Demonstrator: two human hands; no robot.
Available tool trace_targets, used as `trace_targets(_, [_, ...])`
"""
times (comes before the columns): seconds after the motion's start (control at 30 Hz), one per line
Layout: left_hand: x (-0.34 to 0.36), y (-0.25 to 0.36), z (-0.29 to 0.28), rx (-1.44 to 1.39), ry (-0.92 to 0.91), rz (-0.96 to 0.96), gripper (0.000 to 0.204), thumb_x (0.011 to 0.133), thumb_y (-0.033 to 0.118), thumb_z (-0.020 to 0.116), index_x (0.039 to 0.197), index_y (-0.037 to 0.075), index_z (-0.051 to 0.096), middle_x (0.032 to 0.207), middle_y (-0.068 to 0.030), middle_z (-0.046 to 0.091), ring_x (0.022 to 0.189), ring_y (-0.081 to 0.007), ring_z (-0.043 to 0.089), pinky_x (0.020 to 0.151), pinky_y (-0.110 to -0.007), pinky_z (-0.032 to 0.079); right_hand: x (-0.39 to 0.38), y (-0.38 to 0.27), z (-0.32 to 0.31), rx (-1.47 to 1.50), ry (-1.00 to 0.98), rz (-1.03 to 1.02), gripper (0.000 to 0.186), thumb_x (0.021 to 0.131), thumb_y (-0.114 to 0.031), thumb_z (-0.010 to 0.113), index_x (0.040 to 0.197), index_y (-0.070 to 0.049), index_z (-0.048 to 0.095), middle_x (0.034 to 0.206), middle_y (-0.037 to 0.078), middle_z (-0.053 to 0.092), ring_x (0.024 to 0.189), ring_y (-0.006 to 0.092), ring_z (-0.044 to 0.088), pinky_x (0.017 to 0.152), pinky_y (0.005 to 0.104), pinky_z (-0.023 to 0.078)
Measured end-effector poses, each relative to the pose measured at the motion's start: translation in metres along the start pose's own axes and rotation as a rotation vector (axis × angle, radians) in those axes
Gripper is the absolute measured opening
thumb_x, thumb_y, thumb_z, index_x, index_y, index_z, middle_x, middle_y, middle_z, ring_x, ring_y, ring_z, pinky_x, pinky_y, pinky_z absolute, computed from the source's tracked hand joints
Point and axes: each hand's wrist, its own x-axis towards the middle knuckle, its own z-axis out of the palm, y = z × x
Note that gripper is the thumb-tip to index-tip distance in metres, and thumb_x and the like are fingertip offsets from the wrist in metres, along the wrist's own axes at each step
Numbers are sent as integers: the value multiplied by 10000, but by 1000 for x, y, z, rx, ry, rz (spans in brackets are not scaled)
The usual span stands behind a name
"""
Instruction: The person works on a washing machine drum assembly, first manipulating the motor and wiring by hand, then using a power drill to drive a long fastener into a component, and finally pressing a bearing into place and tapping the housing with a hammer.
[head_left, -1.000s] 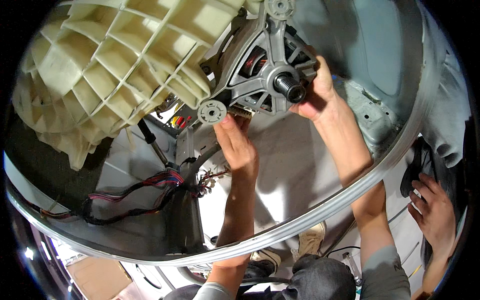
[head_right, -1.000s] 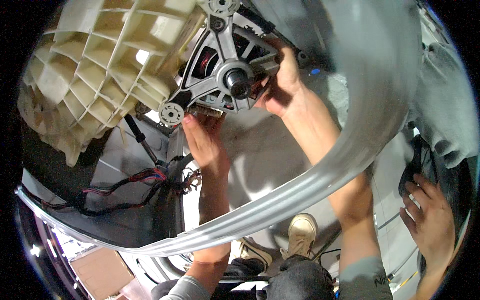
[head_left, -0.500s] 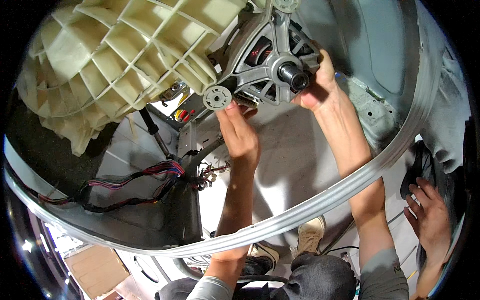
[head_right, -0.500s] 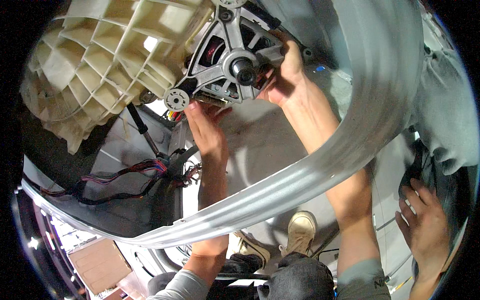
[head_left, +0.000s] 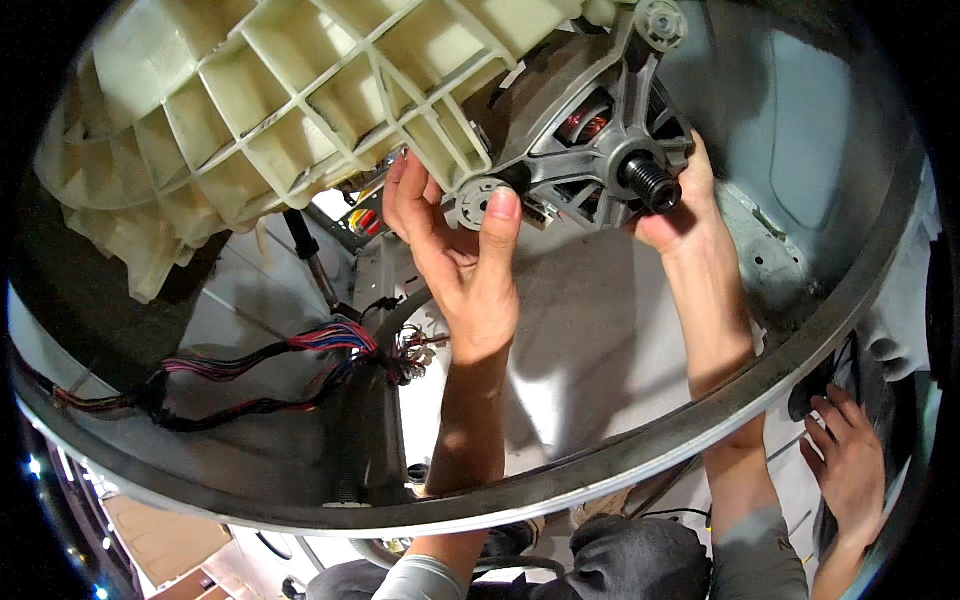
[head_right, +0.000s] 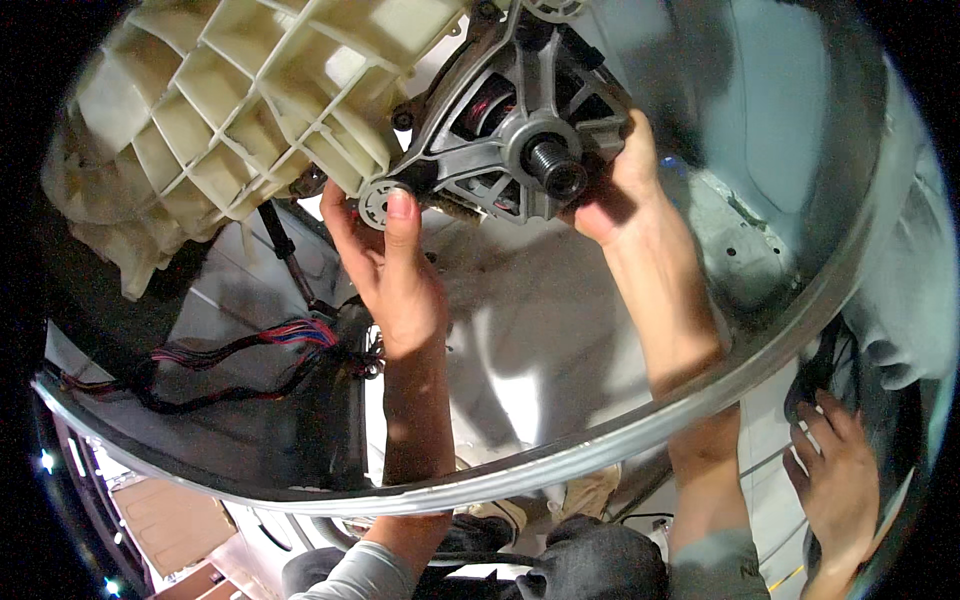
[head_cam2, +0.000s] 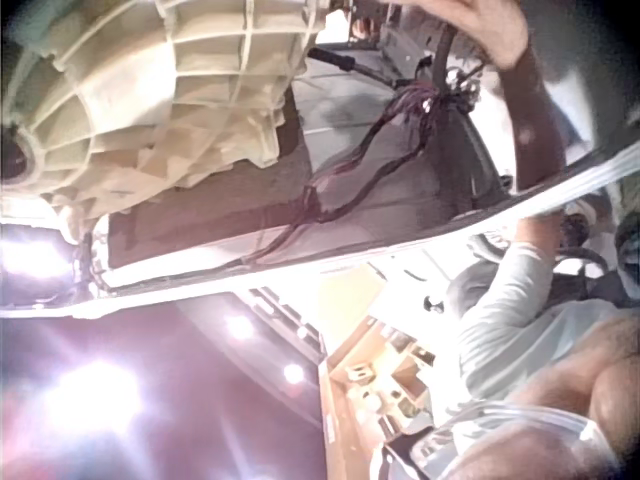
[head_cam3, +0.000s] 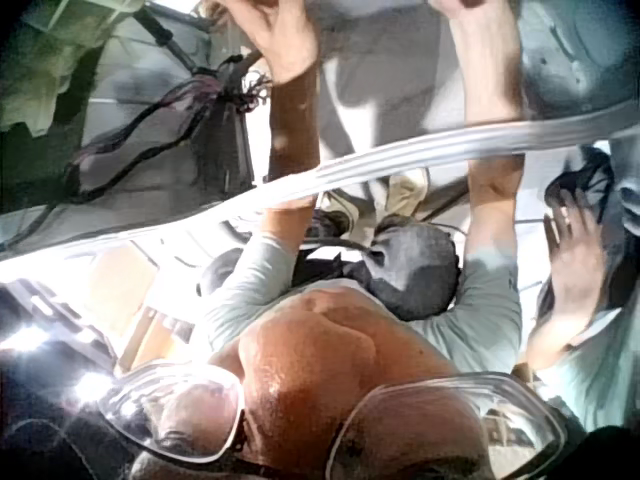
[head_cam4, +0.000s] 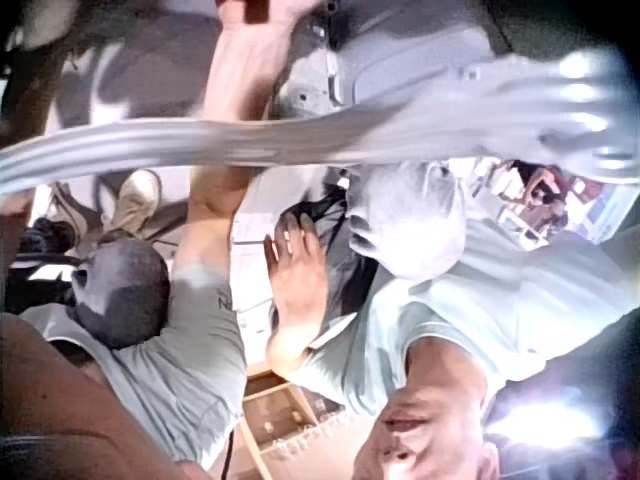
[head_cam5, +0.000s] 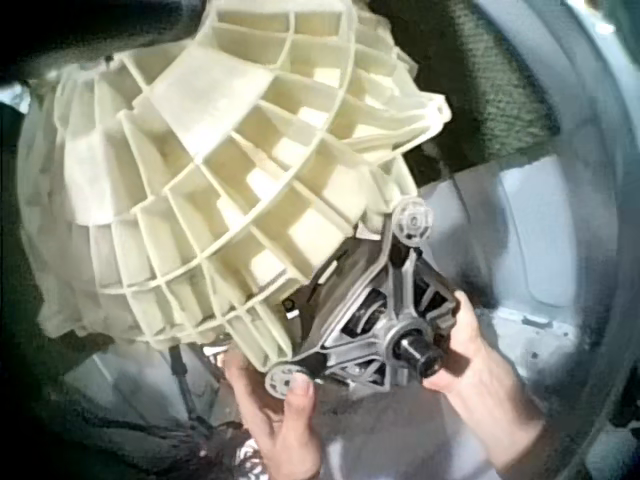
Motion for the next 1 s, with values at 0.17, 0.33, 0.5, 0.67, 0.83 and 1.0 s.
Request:
trace_targets(0.17, [-4, 4, 6, -31, 51, -22, 596, 833, 67, 709, 1363, 35, 439, 1431, -103, 257, 1236, -217, 425, 1034, -363, 358, 12, 1, -13, 73, -141, -15, 403, 894, -428, 465, 1035, -94, 641, 963, 91, 683, 861, 235, 663, 737, 431, 575])
trace_targets(0.33, [-3, 3, 6, -48, 80, -51, 564, 860, 100, 689, 1363, 8, 449, 1439, -123, 293, 1235, -205, 432, 1041, -330, 338, 28, 2, -33, -53, -257, -138, 455, 977, -429, 413, 1085, -47, 635, 928, 78, 687, 762, 190, 661, 719, 380, 563])
trace_targets(0.5, [1, 10, 15, 55, 47, -6, 538, 900, 149, 648, 1371, -3, 437, 1336, -122, 445, 1169, -185, 493, 1007, -323, 368, 23, -24, -46, -457, -187, -826, 600, 964, -484, 488, 1302, 11, 518, 1231, 102, 592, 1136, 157, 539, 1019, 327, 387])
trace_targets(0.67, [0, 5, 15, 39, 77, -12, 492, 926, 191, 624, 1352, 17, 447, 1178, -86, 596, 1054, -166, 573, 926, -342, 451, 26, -36, -12, -523, -515, -917, 501, 967, -344, 557, 1291, 34, 508, 1208, 66, 580, 1123, 116, 516, 1004, 267, 371])
trace_targets(0.83, [-2, 6, 12, 33, 64, -22, 530, 893, 175, 662, 1348, -17, 468, 1425, -134, 324, 1245, -198, 418, 1042, -329, 314, 34, -54, 2, -623, -811, -718, 402, 927, -376, 621, 1111, -28, 542, 984, 8, 562, 935, 80, 502, 843, 230, 410])
trace_targets(1.0, [-3, 2, 11, 41, 51, 10, 515, 878, 157, 677, 1335, 6, 495, 1451, -139, 285, 1240, -208, 425, 1047, -342, 317, 35, -44, 4, -521, -806, -610, 279, 942, -308, 613, 1047, -54, 567, 886, -20, 589, 766, 64, 547, 690, 206, 453])
